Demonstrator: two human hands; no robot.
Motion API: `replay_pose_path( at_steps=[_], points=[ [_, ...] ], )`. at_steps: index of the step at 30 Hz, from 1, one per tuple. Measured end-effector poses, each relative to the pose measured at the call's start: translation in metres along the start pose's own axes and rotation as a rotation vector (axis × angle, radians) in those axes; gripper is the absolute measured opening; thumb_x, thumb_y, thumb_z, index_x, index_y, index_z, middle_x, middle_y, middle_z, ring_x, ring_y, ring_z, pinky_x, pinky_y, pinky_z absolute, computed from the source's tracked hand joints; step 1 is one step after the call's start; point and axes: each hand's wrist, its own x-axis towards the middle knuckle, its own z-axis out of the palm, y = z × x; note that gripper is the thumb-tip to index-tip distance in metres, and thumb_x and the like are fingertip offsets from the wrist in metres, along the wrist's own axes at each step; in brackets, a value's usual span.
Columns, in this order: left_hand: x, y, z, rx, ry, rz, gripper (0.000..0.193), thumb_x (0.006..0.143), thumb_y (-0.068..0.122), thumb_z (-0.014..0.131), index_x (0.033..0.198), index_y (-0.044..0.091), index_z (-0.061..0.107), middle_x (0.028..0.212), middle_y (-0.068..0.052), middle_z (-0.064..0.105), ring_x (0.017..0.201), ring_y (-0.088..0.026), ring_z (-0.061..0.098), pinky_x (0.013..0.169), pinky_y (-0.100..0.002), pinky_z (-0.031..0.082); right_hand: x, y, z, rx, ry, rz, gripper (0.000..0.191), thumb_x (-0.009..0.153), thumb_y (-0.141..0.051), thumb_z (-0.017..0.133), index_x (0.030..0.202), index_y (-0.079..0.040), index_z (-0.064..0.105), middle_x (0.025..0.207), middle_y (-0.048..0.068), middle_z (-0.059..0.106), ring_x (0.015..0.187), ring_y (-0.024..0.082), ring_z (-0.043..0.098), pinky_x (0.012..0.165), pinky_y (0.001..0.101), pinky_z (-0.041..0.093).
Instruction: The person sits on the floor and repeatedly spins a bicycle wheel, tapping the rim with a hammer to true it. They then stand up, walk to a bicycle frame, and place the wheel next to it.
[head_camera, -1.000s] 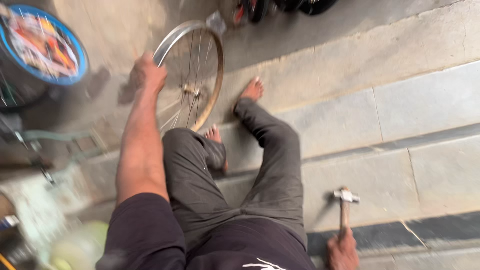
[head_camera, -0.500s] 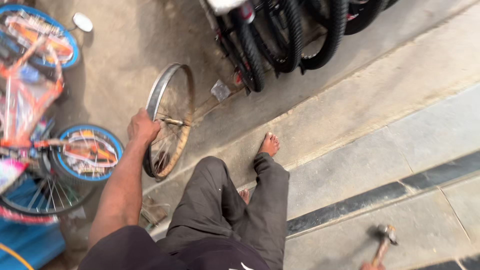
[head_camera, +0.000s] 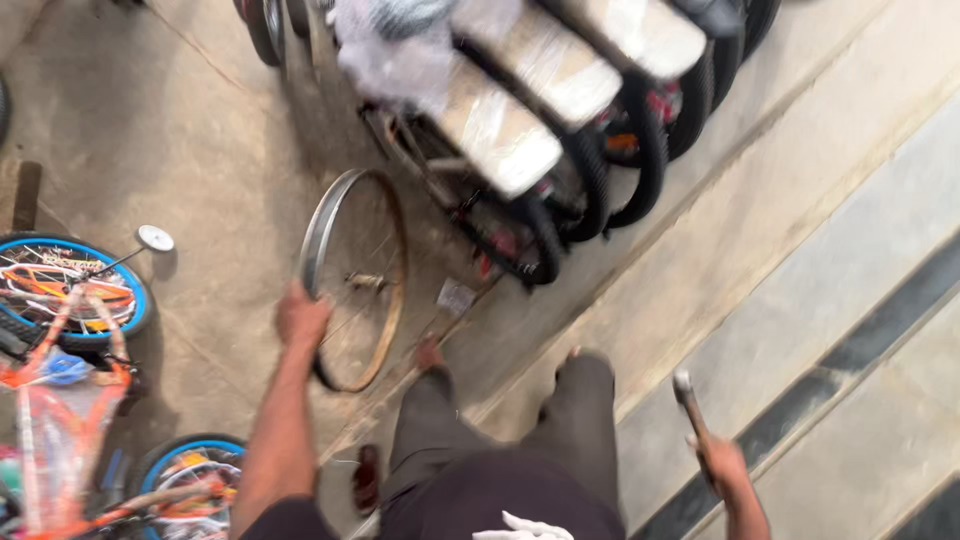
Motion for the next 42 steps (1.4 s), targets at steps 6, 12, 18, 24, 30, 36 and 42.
replay_pose_path(
  at_steps=[6,12,18,24,30,36,42],
  points=[
    [0.039,-0.12,0.003,-0.187,0.003,0.013,0.062,0.085,0.034,0.076,0.131,-0.001,0.053,0.11,-0.031,0.066,0.1,-0.051,0.064,0.083,-0.058,0.05,-0.141,-0.155,0.169,0.188,-0.068,-0.089,0.037,0.091,-0.035,0.076,0.08,-0.004,0.059,0.058,0.004,0.044,0.045,0.017,0.038,0.04,0.039,0.031],
    [0.066,-0.236,-0.054,-0.277,-0.089,-0.202,0.04,0.086,0.031,0.073,0.114,0.004,0.062,0.11,-0.024,0.071,0.105,-0.046,0.067,0.09,-0.055,0.053,-0.165,-0.287,0.289,-0.116,-0.169,-0.157,0.028,0.085,-0.024,0.078,0.082,0.0,0.065,0.061,0.009,0.054,0.046,0.022,0.044,0.04,0.0407,0.035],
    [0.118,-0.341,-0.056,-0.202,0.001,-0.451,0.034,0.087,0.021,0.071,0.116,0.004,0.063,0.114,-0.022,0.071,0.104,-0.042,0.07,0.089,-0.053,0.055,-0.129,-0.46,0.421,-0.67,-0.254,-0.285,0.029,0.085,-0.028,0.078,0.092,-0.001,0.071,0.069,0.013,0.063,0.054,0.025,0.053,0.047,0.0434,0.042],
    [0.141,-0.423,-0.091,-0.198,-0.064,-0.768,0.045,0.085,0.025,0.076,0.121,0.002,0.06,0.118,-0.022,0.068,0.104,-0.04,0.069,0.085,-0.05,0.057,-0.141,-0.641,0.547,-0.909,-0.316,-0.405,0.035,0.084,-0.032,0.082,0.101,-0.002,0.074,0.077,0.015,0.068,0.061,0.027,0.059,0.052,0.0449,0.047],
    [0.203,-0.475,-0.121,-0.25,-0.013,-0.959,0.049,0.084,0.027,0.079,0.122,0.002,0.061,0.119,-0.022,0.067,0.105,-0.039,0.069,0.085,-0.049,0.057,-0.19,-0.795,0.627,-1.051,-0.303,-0.452,0.043,0.083,-0.036,0.085,0.109,-0.003,0.077,0.085,0.017,0.074,0.068,0.03,0.064,0.057,0.0464,0.052],
    [0.314,-0.549,-0.156,-0.388,-0.135,-0.997,0.046,0.088,0.03,0.077,0.121,0.001,0.062,0.118,-0.022,0.071,0.103,-0.04,0.072,0.082,-0.05,0.059,-0.245,-0.881,0.725,-0.948,-0.085,-0.539,0.05,0.085,-0.038,0.087,0.107,0.005,0.073,0.084,0.019,0.074,0.068,0.029,0.069,0.059,0.0433,0.054],
    [0.423,-0.599,-0.184,-0.44,-0.075,-1.012,0.043,0.085,0.03,0.078,0.115,0.002,0.066,0.117,-0.022,0.072,0.108,-0.041,0.07,0.091,-0.05,0.057,-0.278,-0.935,0.813,-0.755,-0.167,-0.401,0.05,0.085,-0.035,0.089,0.102,0.009,0.075,0.089,0.024,0.076,0.081,0.038,0.07,0.059,0.0469,0.052]
  ],
)
